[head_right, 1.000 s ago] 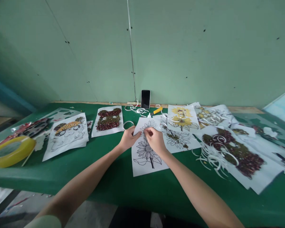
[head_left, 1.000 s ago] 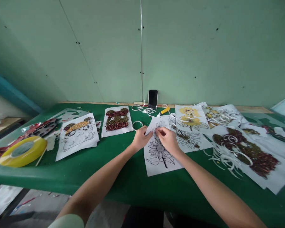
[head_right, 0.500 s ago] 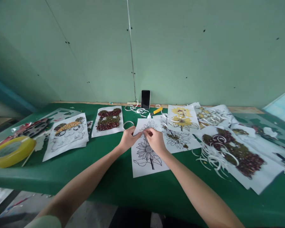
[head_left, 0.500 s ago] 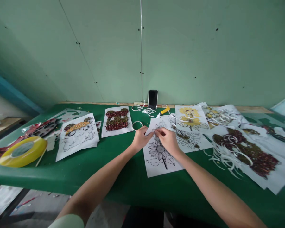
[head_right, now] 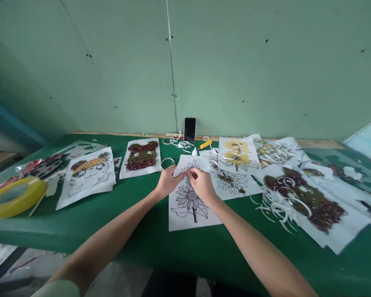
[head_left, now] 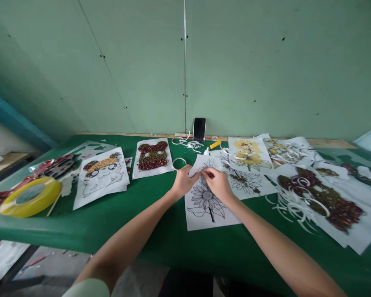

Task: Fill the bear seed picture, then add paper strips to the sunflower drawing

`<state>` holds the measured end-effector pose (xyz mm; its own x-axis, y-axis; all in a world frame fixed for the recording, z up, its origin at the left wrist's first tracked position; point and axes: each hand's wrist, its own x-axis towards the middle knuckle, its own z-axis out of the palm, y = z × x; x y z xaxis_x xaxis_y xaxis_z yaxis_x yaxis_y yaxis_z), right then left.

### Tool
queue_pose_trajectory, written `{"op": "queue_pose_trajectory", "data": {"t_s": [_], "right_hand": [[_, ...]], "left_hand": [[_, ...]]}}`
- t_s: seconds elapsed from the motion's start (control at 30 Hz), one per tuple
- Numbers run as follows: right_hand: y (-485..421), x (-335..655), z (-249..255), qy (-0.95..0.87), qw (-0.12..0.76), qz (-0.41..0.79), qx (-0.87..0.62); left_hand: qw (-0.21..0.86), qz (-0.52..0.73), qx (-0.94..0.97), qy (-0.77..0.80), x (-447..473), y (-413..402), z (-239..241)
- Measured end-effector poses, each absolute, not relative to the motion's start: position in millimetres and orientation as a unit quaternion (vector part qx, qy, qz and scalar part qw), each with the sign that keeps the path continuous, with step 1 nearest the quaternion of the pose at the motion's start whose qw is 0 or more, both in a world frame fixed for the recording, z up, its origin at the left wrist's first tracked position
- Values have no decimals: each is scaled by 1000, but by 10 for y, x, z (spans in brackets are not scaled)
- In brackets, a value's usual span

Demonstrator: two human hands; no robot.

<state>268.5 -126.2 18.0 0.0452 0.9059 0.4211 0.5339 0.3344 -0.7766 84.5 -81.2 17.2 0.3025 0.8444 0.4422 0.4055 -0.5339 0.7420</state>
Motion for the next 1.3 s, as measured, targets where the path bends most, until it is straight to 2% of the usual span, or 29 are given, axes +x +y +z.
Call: {"op": "queue_pose_trajectory", "data": {"t_s": [1.3], "right_hand": [[-1250, 2719, 161, -684, 475, 176, -524]], "left_hand": [[254, 426, 763, 414, 834, -795, 161]]}}
